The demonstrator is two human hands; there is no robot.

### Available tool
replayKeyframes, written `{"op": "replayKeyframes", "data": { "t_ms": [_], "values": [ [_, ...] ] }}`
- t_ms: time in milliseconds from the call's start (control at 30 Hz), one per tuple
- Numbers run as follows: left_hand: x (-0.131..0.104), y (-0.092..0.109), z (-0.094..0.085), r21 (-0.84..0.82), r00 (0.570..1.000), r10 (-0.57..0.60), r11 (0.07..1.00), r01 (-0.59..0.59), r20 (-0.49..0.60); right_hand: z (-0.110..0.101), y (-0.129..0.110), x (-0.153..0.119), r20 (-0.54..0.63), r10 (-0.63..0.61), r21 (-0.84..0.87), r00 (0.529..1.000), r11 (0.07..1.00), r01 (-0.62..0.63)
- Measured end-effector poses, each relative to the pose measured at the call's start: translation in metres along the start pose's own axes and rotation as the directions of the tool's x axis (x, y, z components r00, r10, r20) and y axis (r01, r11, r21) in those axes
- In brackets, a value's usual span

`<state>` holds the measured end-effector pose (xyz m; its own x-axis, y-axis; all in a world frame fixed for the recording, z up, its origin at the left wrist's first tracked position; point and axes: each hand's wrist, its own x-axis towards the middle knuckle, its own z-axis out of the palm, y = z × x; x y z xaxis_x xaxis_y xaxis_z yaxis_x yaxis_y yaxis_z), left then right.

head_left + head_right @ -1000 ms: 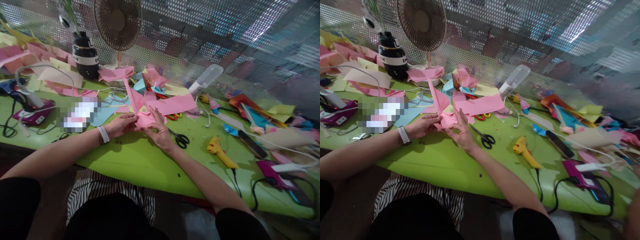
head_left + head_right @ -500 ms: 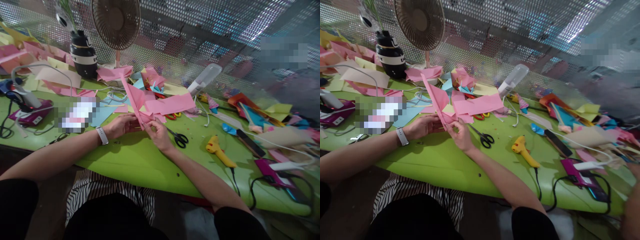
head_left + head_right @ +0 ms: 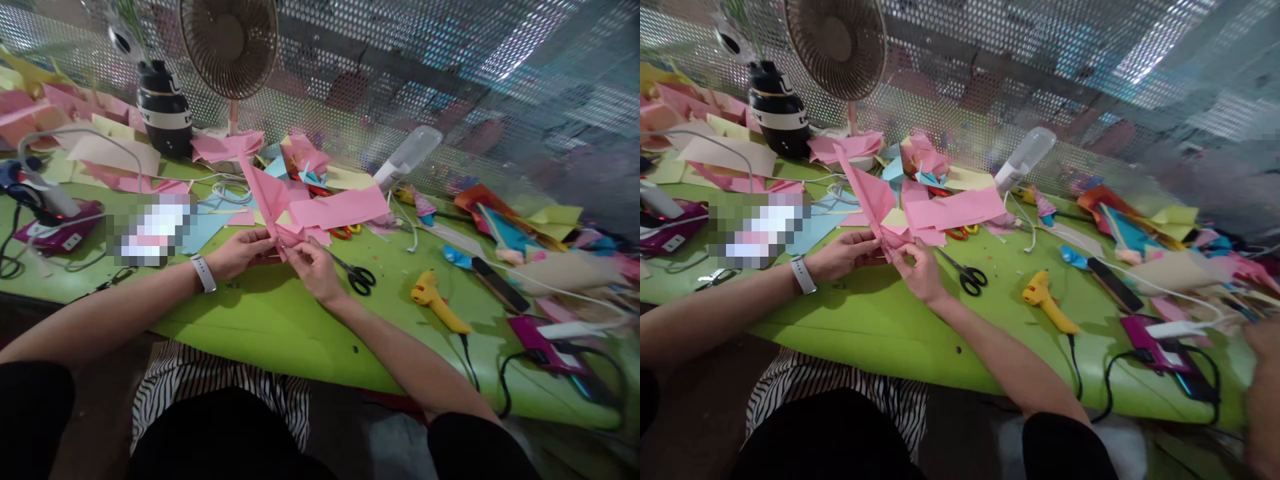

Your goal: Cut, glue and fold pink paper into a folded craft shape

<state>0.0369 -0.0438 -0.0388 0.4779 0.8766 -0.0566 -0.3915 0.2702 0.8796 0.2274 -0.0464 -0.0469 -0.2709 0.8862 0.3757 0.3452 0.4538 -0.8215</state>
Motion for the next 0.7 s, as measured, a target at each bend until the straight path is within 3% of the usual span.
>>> {"op": "replayKeyframes", "data": {
  "t_ms": [700],
  "values": [
    [0.002,-0.0041,-0.0019,-0.031,1.0,0.01,0.999,-0.011,-0.023,0.0021,0.0019,-0.0005,-0.007,-0.01,0.019,1.0,1.0,0.01]
  ]
}}
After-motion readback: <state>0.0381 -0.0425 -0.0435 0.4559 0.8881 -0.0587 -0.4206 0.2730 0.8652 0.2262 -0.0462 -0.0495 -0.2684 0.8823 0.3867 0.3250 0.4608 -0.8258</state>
